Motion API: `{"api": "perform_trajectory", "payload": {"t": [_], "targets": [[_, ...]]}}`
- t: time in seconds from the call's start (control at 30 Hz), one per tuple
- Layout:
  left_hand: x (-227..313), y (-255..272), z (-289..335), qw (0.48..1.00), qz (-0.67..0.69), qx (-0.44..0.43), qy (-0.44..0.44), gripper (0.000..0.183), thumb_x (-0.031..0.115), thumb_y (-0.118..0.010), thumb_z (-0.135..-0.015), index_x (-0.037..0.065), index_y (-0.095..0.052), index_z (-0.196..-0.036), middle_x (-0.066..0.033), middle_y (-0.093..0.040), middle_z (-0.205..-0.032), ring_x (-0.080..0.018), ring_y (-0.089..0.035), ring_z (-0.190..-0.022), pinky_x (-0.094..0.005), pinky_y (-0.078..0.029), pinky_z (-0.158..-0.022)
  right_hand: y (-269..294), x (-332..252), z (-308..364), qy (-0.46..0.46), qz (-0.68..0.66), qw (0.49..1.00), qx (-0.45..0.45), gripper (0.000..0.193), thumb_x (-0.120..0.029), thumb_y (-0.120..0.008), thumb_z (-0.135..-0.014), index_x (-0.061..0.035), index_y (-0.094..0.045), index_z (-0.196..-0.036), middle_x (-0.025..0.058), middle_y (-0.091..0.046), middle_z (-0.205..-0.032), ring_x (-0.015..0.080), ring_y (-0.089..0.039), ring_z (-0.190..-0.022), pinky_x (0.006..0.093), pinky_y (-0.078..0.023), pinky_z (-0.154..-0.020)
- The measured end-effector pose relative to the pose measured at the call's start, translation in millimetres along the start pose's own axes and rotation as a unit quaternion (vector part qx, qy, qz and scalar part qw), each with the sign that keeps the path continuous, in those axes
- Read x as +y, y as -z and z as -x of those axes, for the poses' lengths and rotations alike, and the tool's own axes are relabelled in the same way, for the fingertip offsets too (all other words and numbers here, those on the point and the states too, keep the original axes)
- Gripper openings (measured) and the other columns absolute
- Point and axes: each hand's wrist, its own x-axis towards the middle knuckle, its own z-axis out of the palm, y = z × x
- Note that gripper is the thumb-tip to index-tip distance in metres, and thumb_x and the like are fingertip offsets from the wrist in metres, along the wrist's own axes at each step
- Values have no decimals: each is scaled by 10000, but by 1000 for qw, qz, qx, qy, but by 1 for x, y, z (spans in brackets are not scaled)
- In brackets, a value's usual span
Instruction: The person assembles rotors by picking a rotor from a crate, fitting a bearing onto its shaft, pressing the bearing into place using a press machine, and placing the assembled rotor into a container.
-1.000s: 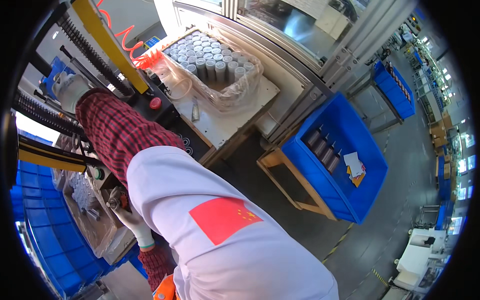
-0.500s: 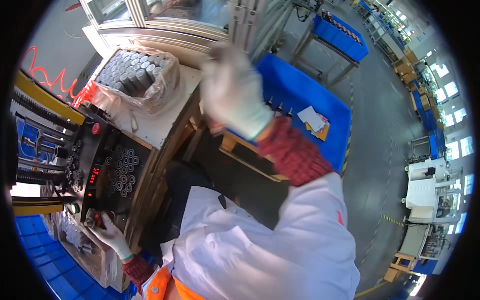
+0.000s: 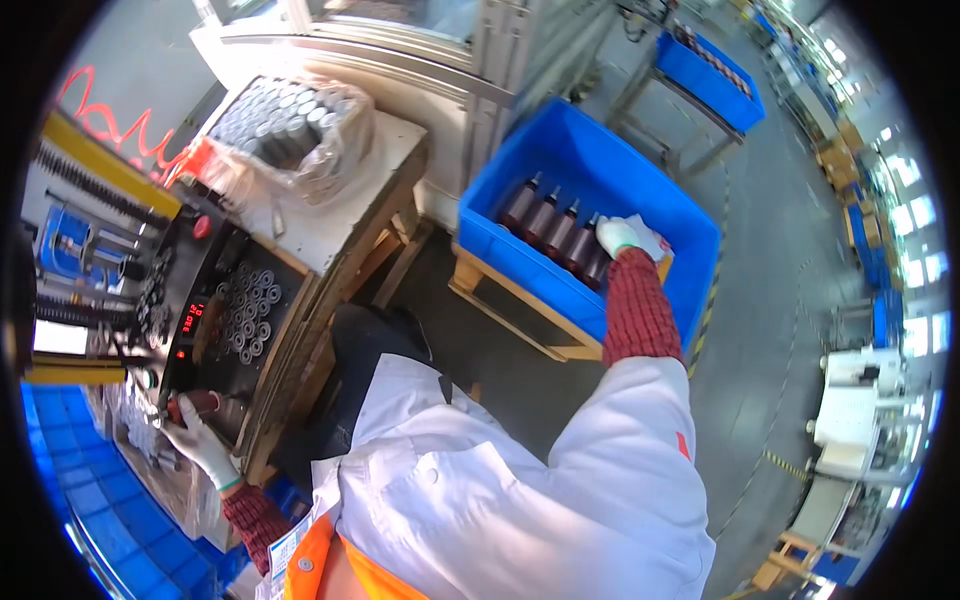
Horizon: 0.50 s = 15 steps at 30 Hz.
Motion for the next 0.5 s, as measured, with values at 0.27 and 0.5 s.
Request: {"api": "perform_trajectory", "payload": {"t": [0.27, 0.5], "targets": [[50, -27, -4, 995, 63, -8, -79, 457, -18, -732, -983, 10, -538, -1396, -84, -614, -1219, -175, -619, -989, -342, -570, -909, 63, -179, 108, 487, -262, 756, 352, 338, -245, -649, -1054, 6, -689, -1278, 224, -683, -1233, 405, -646, -1174, 502, -502, -1033], [37, -23, 14, 986, 161, -9, 36, 643, 10, -766, -952, 11, -477, -1526, -91, -620, -1262, -187, -612, -1082, -345, -509, -1026, -3, -457, 313, 774, -112, 613, 109, 338, -211, -639, -984, -76, -670, -1293, 191, -714, -1056, 387, -728, -1006, 500, -587, -877]]}}
